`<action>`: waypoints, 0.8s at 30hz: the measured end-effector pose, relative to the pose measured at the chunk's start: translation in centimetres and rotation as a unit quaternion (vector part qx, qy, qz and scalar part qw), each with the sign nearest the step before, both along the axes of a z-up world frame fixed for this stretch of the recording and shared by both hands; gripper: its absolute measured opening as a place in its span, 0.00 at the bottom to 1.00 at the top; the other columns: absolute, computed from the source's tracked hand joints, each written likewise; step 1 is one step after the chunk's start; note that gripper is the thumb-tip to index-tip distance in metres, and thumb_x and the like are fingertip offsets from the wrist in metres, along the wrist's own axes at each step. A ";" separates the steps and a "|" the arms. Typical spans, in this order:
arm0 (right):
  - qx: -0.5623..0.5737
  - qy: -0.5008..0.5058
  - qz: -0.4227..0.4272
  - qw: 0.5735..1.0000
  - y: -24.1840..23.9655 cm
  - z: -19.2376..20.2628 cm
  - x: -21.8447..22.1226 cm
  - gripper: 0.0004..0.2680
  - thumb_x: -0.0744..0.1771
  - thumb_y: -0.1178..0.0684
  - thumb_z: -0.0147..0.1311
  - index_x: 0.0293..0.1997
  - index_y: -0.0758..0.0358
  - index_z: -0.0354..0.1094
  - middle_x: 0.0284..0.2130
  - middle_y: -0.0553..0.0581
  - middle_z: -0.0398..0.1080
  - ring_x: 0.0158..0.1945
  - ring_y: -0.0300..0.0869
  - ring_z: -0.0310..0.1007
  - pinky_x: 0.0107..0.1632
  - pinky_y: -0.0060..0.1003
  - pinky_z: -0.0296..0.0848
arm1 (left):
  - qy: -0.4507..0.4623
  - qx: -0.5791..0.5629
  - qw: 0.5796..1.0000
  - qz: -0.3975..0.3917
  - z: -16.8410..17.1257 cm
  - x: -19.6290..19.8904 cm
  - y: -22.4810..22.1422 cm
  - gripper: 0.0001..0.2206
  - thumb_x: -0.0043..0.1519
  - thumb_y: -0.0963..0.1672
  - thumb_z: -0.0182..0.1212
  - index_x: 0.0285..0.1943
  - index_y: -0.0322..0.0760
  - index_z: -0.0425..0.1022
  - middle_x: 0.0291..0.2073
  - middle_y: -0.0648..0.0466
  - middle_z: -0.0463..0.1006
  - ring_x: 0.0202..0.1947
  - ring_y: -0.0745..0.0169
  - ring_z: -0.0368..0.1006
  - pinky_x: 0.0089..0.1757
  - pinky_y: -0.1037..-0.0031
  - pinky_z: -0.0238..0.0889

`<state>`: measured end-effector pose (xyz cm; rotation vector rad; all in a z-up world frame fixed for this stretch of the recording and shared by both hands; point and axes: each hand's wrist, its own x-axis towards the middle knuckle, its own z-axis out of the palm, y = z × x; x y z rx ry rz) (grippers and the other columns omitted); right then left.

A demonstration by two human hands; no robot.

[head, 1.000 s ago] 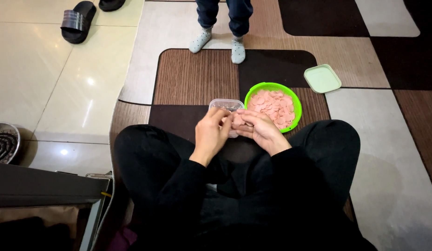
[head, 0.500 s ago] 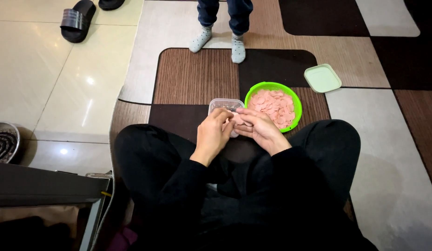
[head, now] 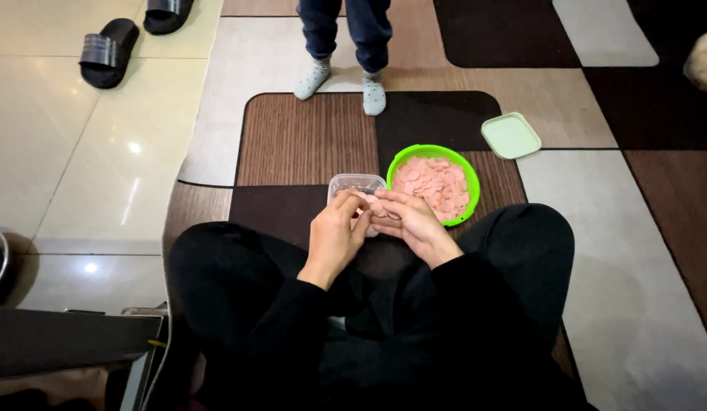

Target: The person is sitting on the floor, separating thin slices of meat from a green bowl and placing them into a smaller clear plastic container.

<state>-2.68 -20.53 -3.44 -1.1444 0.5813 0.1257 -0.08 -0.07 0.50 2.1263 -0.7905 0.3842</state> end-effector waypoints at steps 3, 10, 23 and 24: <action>-0.016 -0.002 0.002 1.000 -0.1 -0.4 0.2 0.17 0.73 0.59 0.56 0.74 0.60 0.72 0.43 0.64 0.80 0.53 0.60 0.88 0.62 0.61 0.84 | 0.000 -0.005 1.000 0.002 -0.2 0.0 -0.2 0.06 0.64 0.44 0.73 0.42 0.50 0.79 0.38 0.61 0.81 0.36 0.58 0.86 0.37 0.67 0.79; -0.015 -0.009 0.011 1.000 -0.3 -1.1 0.3 0.17 0.73 0.58 0.56 0.73 0.61 0.73 0.36 0.61 0.79 0.50 0.57 0.89 0.60 0.57 0.87 | 0.020 -0.019 1.000 0.014 0.3 0.1 -0.2 0.05 0.65 0.44 0.73 0.45 0.49 0.81 0.41 0.59 0.84 0.36 0.57 0.87 0.37 0.64 0.79; -0.051 -0.024 0.009 0.998 0.0 -1.1 0.1 0.17 0.70 0.57 0.67 0.68 0.63 0.74 0.41 0.61 0.82 0.45 0.51 0.90 0.56 0.52 0.89 | -0.012 0.044 0.999 -0.010 0.5 0.2 0.2 0.06 0.66 0.44 0.70 0.50 0.50 0.84 0.47 0.59 0.83 0.40 0.50 0.87 0.39 0.61 0.81; -0.062 -0.019 0.013 0.998 0.2 -0.7 -0.2 0.16 0.70 0.56 0.67 0.67 0.63 0.75 0.39 0.59 0.81 0.44 0.51 0.90 0.55 0.52 0.89 | -0.008 0.064 0.998 -0.005 0.2 0.3 0.2 0.05 0.66 0.44 0.70 0.49 0.51 0.84 0.45 0.60 0.82 0.41 0.49 0.87 0.39 0.61 0.81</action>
